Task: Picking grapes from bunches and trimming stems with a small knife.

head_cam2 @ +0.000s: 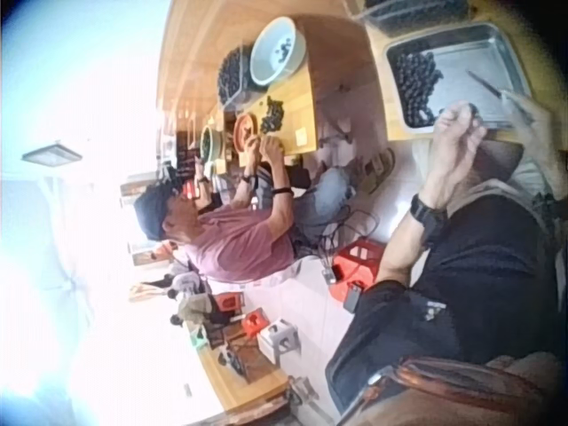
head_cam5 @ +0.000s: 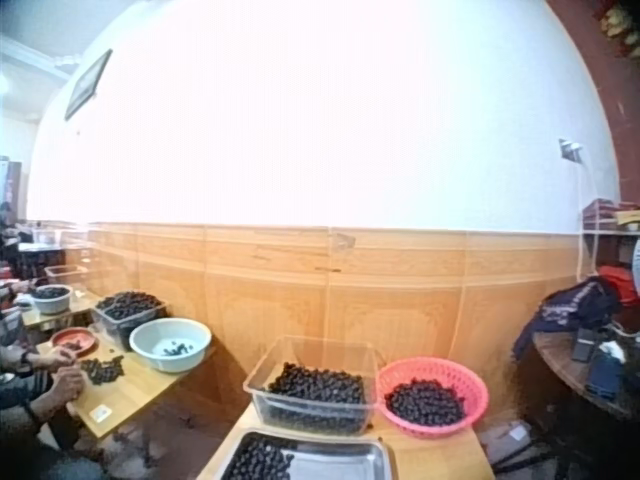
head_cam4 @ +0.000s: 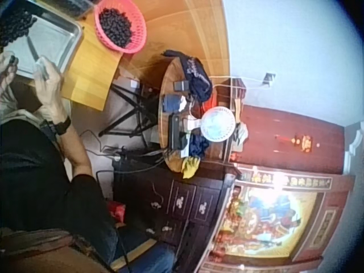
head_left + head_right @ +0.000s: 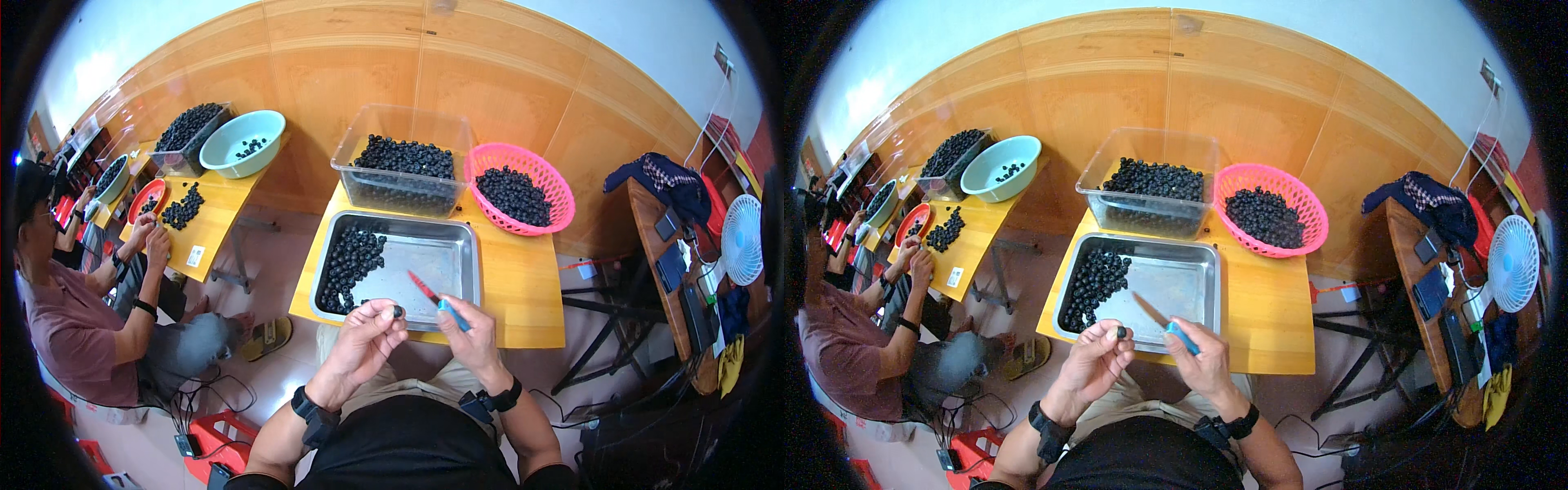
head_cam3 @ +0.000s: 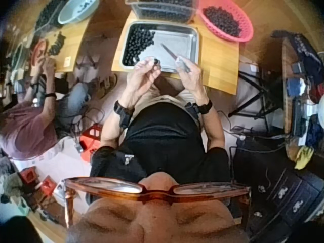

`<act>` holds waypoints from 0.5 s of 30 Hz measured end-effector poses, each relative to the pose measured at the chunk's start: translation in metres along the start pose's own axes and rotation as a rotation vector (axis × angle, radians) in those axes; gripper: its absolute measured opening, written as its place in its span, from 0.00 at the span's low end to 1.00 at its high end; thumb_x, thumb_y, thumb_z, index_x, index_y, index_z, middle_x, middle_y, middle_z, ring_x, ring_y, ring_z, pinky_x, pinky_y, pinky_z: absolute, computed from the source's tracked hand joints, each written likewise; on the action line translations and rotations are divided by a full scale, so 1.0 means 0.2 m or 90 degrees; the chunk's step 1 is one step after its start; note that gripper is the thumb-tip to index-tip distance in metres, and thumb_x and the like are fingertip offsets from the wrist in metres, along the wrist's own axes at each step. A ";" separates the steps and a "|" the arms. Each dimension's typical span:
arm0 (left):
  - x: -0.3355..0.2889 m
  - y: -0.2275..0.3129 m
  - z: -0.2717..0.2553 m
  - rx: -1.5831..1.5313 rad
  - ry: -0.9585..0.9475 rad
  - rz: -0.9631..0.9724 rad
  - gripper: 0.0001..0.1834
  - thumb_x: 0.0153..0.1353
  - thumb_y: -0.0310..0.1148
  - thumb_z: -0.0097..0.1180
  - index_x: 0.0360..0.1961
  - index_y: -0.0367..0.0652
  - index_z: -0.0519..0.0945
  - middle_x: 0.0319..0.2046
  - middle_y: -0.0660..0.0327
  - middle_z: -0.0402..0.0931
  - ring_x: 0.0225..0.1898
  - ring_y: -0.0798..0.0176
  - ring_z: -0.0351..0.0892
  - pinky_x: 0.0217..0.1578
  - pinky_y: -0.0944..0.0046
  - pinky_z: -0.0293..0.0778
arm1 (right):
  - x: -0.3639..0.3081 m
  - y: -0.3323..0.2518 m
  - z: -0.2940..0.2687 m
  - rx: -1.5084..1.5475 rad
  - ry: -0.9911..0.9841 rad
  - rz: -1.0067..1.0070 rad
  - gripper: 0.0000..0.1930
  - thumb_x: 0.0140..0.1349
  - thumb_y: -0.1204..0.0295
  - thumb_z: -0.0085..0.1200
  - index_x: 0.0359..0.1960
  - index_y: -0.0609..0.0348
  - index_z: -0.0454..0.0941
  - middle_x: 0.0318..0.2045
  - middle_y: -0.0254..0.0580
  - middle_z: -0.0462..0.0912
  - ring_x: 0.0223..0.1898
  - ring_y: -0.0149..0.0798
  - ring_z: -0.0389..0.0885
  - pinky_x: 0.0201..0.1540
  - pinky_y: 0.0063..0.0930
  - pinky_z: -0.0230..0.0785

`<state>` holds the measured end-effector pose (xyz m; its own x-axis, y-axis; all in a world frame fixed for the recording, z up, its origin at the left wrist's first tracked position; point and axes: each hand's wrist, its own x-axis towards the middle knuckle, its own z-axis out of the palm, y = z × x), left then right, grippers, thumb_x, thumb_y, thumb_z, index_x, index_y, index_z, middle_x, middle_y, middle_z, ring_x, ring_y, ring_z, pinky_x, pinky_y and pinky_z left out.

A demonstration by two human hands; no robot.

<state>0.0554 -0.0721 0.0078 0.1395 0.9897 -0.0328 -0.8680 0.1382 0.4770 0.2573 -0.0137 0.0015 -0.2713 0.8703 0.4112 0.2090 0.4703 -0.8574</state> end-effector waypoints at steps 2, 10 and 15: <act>0.00 0.00 -0.02 0.011 0.056 0.013 0.06 0.68 0.27 0.59 0.45 0.39 0.80 0.40 0.58 0.81 0.39 0.67 0.81 0.44 0.64 0.83 | 0.00 -0.05 0.02 0.007 -0.018 -0.030 0.20 0.68 0.61 0.62 0.50 0.67 0.82 0.32 0.49 0.85 0.31 0.36 0.83 0.34 0.29 0.74; 0.00 -0.04 -0.03 0.039 0.022 -0.022 0.08 0.68 0.28 0.59 0.46 0.40 0.82 0.40 0.62 0.83 0.42 0.67 0.83 0.46 0.64 0.82 | 0.02 -0.15 0.09 -0.004 -0.068 -0.146 0.19 0.61 0.67 0.69 0.51 0.63 0.82 0.27 0.46 0.81 0.25 0.40 0.81 0.27 0.32 0.72; 0.00 -0.05 -0.08 0.095 0.051 -0.064 0.08 0.68 0.28 0.59 0.47 0.41 0.82 0.40 0.61 0.84 0.41 0.67 0.84 0.44 0.66 0.83 | 0.02 -0.11 0.10 -0.006 -0.088 -0.162 0.19 0.58 0.73 0.68 0.52 0.58 0.82 0.30 0.45 0.82 0.29 0.42 0.84 0.30 0.32 0.75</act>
<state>0.0566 -0.0720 -0.0122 0.1776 0.9720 -0.1537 -0.7707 0.2345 0.5925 0.2333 -0.0240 0.0164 -0.4410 0.6958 0.5669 0.1256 0.6733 -0.7286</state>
